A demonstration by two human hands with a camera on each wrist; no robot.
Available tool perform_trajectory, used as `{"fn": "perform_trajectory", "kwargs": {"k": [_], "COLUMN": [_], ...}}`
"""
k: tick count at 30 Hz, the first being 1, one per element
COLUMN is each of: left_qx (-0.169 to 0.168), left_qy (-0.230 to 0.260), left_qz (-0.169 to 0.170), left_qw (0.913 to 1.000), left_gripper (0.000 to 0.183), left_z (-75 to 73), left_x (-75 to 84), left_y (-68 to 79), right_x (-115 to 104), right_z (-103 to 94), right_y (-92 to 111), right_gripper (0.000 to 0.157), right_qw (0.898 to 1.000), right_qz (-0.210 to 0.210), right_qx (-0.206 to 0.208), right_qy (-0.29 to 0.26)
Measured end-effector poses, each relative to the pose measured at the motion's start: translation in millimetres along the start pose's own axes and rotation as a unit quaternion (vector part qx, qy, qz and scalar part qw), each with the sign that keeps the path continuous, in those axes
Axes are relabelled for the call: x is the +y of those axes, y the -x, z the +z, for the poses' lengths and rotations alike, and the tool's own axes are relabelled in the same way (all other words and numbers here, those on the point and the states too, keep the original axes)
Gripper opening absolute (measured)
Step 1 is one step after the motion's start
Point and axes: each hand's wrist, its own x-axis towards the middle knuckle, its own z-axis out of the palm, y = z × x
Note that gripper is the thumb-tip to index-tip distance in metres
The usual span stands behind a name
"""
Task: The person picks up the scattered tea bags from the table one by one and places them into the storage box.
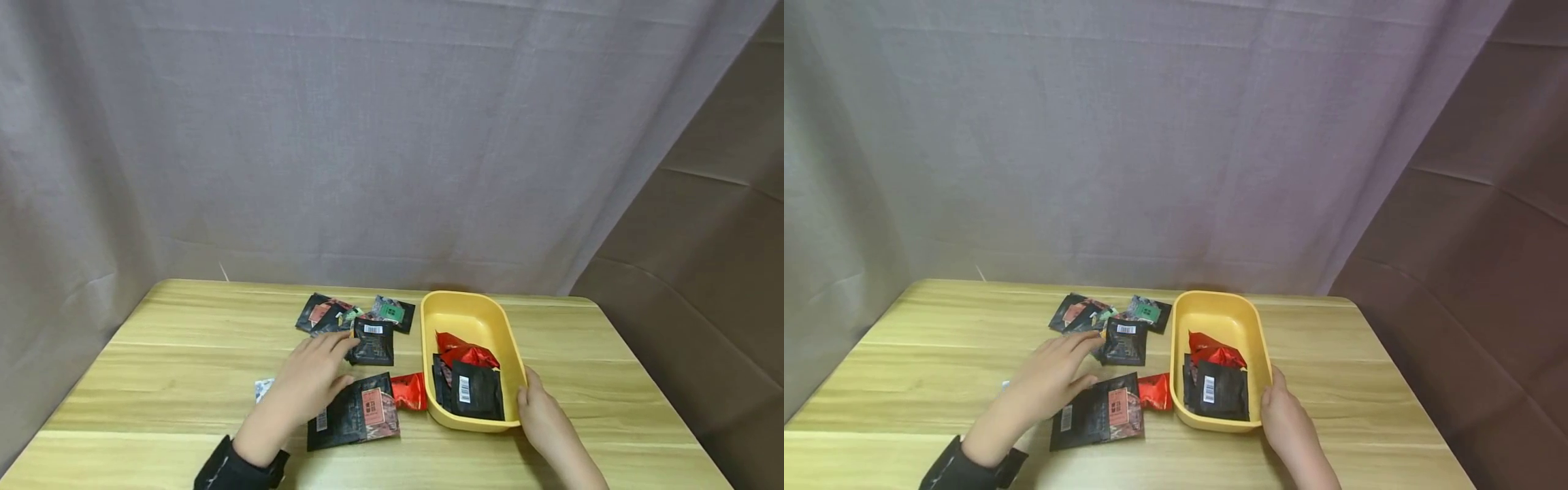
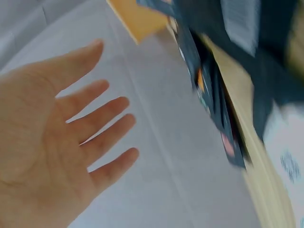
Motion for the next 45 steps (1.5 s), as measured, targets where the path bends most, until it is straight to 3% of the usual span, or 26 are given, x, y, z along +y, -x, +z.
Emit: {"fn": "perform_trajectory", "kwargs": {"k": [5, 10, 15, 20, 29, 37, 41, 45], "left_qx": [-0.030, -0.099, -0.154, -0.165, -0.151, -0.120, -0.063, 0.017], "left_qy": [0.012, 0.022, 0.030, 0.017, -0.045, -0.035, -0.055, -0.086], "left_qz": [-0.061, -0.128, -0.179, -0.202, -0.191, -0.166, -0.124, -0.070], "left_qw": [0.9976, 0.9866, 0.9714, 0.9654, 0.9688, 0.9782, 0.9887, 0.9937], "left_gripper": [0.061, 0.063, 0.065, 0.064, 0.065, 0.042, 0.033, 0.032], "left_z": [-13.2, -21.6, -18.6, -10.9, -7.0, -18.0, -25.7, -32.6], "left_x": [-20.7, -32.7, -42.1, -45.7, -50.4, -49.1, -41.5, -26.3], "left_y": [12.4, 22.1, 26.8, 29.2, 29.2, 28.2, 26.5, 22.8], "right_x": [-1, -1, -1, -1, -1, -2, -2, -4], "right_z": [0.1, 0.0, 0.0, 1.0, 0.6, -1.2, -1.3, -0.9], "right_y": [-1, 0, 0, 0, 0, 1, 2, 2], "right_gripper": [0.047, 0.047, 0.047, 0.047, 0.046, 0.046, 0.046, 0.046], "right_qw": [1.000, 1.000, 1.000, 1.000, 1.000, 1.000, 1.000, 1.000], "right_qz": [0.002, 0.001, 0.001, 0.005, -0.004, -0.004, -0.002, -0.001], "right_qx": [-0.002, -0.002, -0.003, -0.006, 0.001, 0.002, 0.003, 0.003], "right_qy": [0.002, 0.004, 0.003, 0.002, 0.006, 0.004, 0.007, 0.008]}}
